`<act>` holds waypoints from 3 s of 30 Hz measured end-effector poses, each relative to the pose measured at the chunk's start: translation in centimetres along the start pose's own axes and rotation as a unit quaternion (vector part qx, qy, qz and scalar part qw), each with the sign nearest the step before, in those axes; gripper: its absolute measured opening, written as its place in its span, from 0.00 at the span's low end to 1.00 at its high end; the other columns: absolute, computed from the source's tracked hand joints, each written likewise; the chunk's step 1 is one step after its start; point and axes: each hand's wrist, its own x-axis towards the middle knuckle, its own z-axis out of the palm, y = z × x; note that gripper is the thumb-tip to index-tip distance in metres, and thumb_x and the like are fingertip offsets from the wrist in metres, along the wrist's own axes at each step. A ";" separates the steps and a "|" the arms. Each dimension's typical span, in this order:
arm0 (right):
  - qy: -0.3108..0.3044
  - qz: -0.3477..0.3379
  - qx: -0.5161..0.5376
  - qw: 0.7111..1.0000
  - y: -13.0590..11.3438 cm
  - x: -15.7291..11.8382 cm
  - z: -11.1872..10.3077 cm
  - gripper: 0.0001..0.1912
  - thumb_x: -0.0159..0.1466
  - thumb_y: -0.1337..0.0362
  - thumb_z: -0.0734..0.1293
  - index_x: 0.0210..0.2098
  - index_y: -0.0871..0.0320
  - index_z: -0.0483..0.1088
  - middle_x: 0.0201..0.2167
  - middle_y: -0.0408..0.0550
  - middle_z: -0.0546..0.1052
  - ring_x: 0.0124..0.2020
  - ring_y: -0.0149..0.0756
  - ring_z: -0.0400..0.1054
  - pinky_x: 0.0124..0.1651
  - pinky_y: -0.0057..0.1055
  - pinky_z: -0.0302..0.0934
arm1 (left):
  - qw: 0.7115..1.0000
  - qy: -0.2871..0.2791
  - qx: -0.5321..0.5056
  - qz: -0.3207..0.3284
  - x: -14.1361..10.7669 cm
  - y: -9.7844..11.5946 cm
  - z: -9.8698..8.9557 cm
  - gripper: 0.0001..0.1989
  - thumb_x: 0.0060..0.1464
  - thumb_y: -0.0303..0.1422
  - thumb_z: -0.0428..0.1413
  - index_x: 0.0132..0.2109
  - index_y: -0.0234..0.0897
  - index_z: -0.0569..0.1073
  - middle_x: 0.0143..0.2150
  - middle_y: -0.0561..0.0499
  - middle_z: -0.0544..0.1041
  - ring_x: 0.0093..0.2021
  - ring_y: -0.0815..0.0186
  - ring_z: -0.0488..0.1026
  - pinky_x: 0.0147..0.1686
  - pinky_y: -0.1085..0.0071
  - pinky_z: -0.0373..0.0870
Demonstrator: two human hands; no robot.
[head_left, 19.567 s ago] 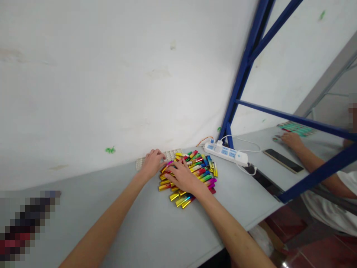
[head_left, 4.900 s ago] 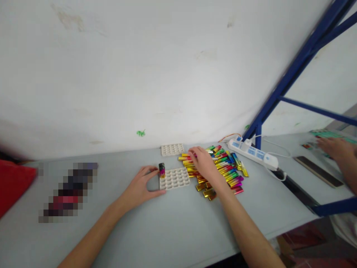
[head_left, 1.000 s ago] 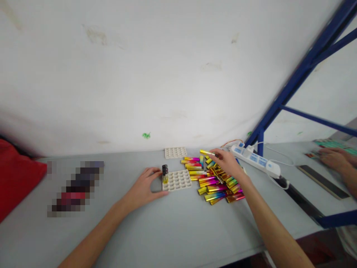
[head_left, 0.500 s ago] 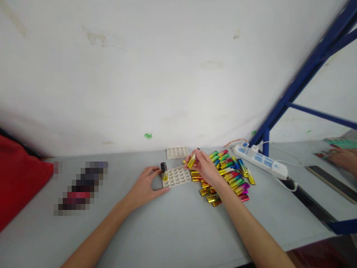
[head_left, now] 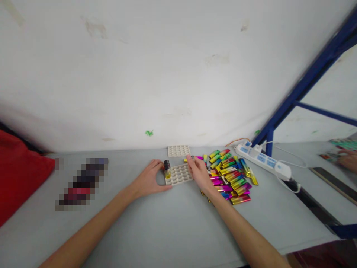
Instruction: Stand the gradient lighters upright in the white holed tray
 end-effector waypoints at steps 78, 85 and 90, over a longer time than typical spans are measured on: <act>-0.036 -0.195 -0.441 0.875 2.2 -0.1 -6.7 0.15 0.81 0.64 0.67 0.63 0.57 0.81 0.61 0.63 0.83 0.63 0.56 0.78 0.70 0.55 0.72 | 0.999 0.017 -0.031 -0.021 -1.5 0.2 0.2 0.29 0.57 0.55 0.74 0.58 0.45 0.84 0.65 0.40 0.83 0.65 0.39 0.81 0.71 0.41 0.82; -0.064 -0.165 -0.428 0.886 2.4 0.4 -7.8 0.04 0.78 0.66 0.73 0.51 0.55 0.81 0.50 0.56 0.84 0.55 0.50 0.79 0.63 0.47 0.73 | 1.000 0.015 -0.019 -0.007 -1.5 -0.1 0.2 0.30 0.58 0.57 0.74 0.59 0.45 0.85 0.63 0.40 0.85 0.64 0.41 0.82 0.69 0.44 0.82; -0.055 -0.150 -0.406 0.900 2.5 0.5 -8.0 0.07 0.75 0.68 0.76 0.52 0.55 0.82 0.50 0.55 0.85 0.55 0.50 0.79 0.65 0.47 0.73 | 1.000 0.018 -0.013 0.008 -1.5 -0.3 0.2 0.31 0.59 0.58 0.74 0.59 0.42 0.85 0.62 0.39 0.84 0.63 0.42 0.82 0.68 0.43 0.82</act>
